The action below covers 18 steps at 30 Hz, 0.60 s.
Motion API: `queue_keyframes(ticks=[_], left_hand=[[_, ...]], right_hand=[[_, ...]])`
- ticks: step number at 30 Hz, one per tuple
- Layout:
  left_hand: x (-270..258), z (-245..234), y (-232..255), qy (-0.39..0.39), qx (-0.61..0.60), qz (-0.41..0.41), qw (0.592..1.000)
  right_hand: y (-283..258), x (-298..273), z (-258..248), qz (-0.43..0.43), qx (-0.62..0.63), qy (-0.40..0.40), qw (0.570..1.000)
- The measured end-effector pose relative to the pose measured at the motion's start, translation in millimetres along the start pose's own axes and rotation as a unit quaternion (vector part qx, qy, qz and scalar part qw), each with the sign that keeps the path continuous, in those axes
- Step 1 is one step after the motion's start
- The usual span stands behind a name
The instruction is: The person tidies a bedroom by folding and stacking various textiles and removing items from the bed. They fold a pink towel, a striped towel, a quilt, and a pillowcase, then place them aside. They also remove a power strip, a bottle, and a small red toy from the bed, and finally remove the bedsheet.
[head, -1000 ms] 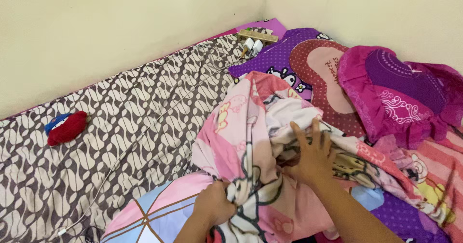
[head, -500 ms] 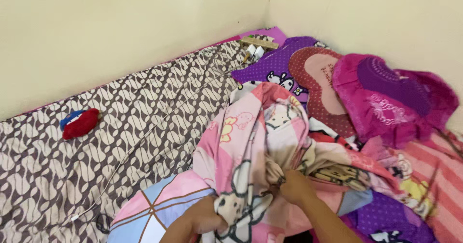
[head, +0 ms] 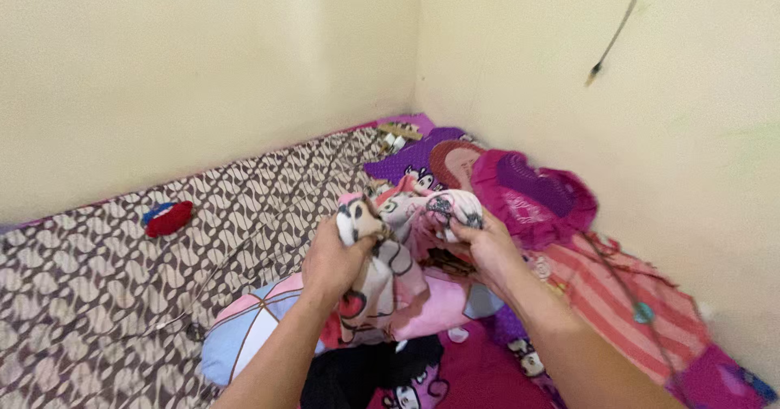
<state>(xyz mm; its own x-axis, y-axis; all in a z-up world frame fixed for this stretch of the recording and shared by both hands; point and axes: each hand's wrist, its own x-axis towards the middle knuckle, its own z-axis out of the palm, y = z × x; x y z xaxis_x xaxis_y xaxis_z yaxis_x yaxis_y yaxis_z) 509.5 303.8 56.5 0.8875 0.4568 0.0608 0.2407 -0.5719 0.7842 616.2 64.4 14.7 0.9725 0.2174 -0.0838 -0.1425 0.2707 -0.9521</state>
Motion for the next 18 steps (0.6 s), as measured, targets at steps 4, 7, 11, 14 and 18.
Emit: queue_keyframes(ticks=[4, 7, 11, 14, 18], left_hand=[[-50.8, -30.2, 57.6, 0.017, -0.054, 0.064, 0.996], [-94.2, -43.7, 78.2, 0.039, -0.109, 0.187, 0.976], [-139.8, -57.8, 124.7, 0.062, -0.12, 0.262, 0.956], [-173.5, -81.3, 160.1, 0.025, -0.134, 0.251, 0.958], [-212.1, -118.1, 221.1, 0.003, -0.154, 0.301, 0.941]], right_hand=[[-79.0, -66.2, 17.7, -0.092, -0.061, -0.051, 0.993], [-108.7, -122.6, 30.1, -0.129, -0.05, -0.079, 0.987], [-159.4, -179.2, 42.5, -0.143, -0.069, -0.073, 0.985], [-199.1, -223.8, 41.4, -0.145, -0.091, -0.075, 0.982], [-263.7, -279.8, 39.0, -0.172, -0.101, -0.064, 0.978]])
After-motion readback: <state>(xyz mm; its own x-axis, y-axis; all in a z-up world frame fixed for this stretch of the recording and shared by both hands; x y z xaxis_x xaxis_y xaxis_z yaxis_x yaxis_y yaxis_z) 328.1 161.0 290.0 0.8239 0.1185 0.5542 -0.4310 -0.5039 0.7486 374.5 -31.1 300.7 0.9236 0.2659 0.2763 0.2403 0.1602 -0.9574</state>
